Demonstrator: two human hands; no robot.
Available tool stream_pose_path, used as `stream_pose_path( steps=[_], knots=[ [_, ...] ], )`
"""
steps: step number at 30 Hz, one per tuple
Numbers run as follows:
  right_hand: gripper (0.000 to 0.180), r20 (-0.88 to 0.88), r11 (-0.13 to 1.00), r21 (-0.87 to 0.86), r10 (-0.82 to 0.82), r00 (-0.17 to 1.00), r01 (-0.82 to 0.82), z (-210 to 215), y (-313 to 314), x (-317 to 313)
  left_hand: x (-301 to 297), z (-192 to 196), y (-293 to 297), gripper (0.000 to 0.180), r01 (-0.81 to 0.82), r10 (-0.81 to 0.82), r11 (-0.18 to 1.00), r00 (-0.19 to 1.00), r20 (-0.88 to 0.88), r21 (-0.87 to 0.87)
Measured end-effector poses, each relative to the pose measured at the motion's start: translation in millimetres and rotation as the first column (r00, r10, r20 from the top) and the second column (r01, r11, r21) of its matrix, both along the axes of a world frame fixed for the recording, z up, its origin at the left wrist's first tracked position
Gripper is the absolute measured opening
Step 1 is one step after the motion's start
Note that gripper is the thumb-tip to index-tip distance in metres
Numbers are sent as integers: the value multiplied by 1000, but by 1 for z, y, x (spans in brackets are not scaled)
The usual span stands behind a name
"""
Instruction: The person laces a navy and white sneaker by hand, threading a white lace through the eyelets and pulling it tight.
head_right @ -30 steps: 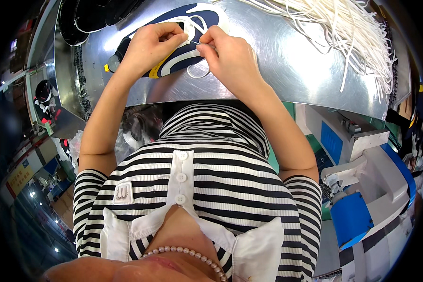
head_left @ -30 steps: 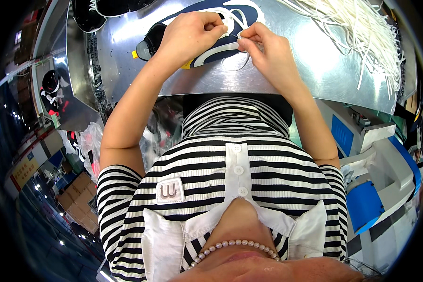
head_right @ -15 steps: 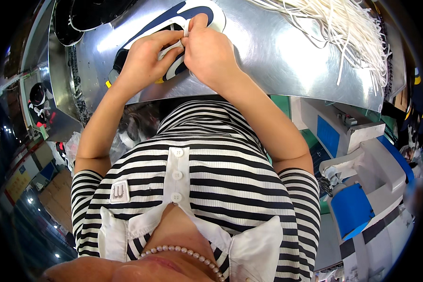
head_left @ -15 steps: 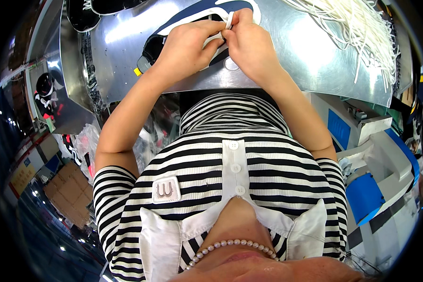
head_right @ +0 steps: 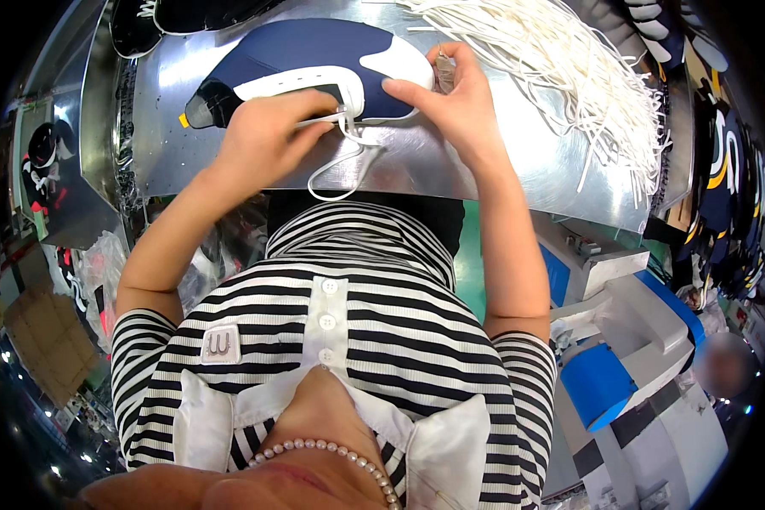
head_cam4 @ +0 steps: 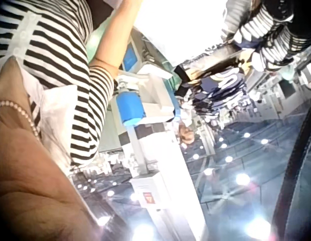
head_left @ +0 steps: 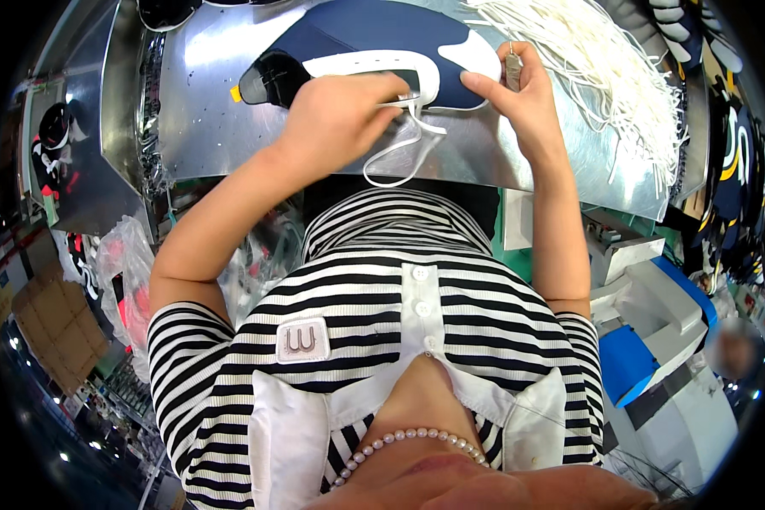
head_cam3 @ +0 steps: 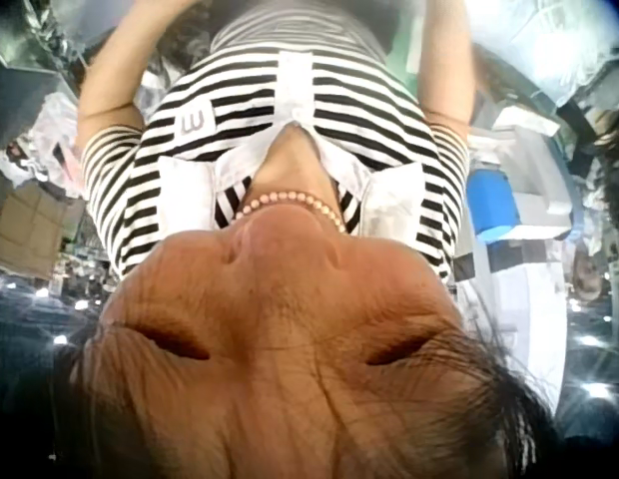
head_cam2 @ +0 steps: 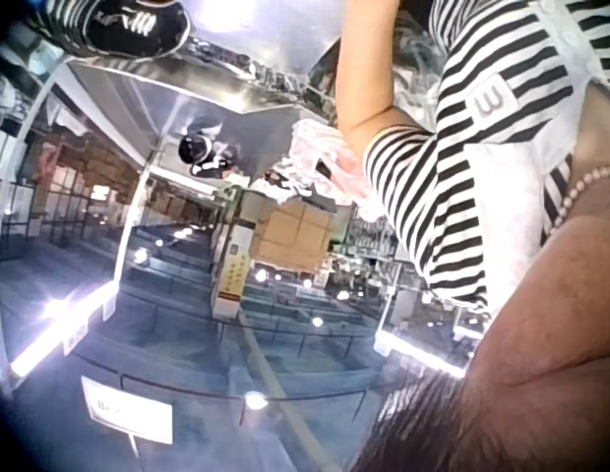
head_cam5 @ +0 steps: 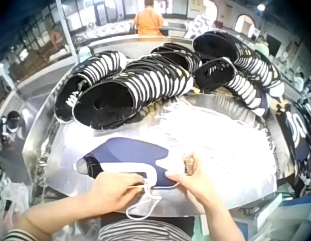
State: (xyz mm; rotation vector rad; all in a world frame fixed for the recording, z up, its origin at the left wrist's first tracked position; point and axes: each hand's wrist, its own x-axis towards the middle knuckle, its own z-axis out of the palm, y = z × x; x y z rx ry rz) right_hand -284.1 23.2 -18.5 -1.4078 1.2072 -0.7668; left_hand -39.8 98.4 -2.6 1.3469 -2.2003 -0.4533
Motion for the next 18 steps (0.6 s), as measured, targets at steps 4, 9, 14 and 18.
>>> stream_pose_path(
  steps=[4,9,14,18],
  knots=[
    [46,122,997,-24,-71,990,74,2,6,27,30,11,-13,53,89,346,444,901,-262,892],
    [54,63,994,-26,-101,993,102,8,9,36,8,13,-26,42,25,475,348,857,-199,937],
    [53,-9,969,146,-200,980,200,6,7,32,18,-13,-37,18,-171,436,731,862,-258,661],
    [47,40,944,265,-214,976,196,5,7,30,23,-18,-38,15,-59,256,828,924,-282,558]
  ],
)
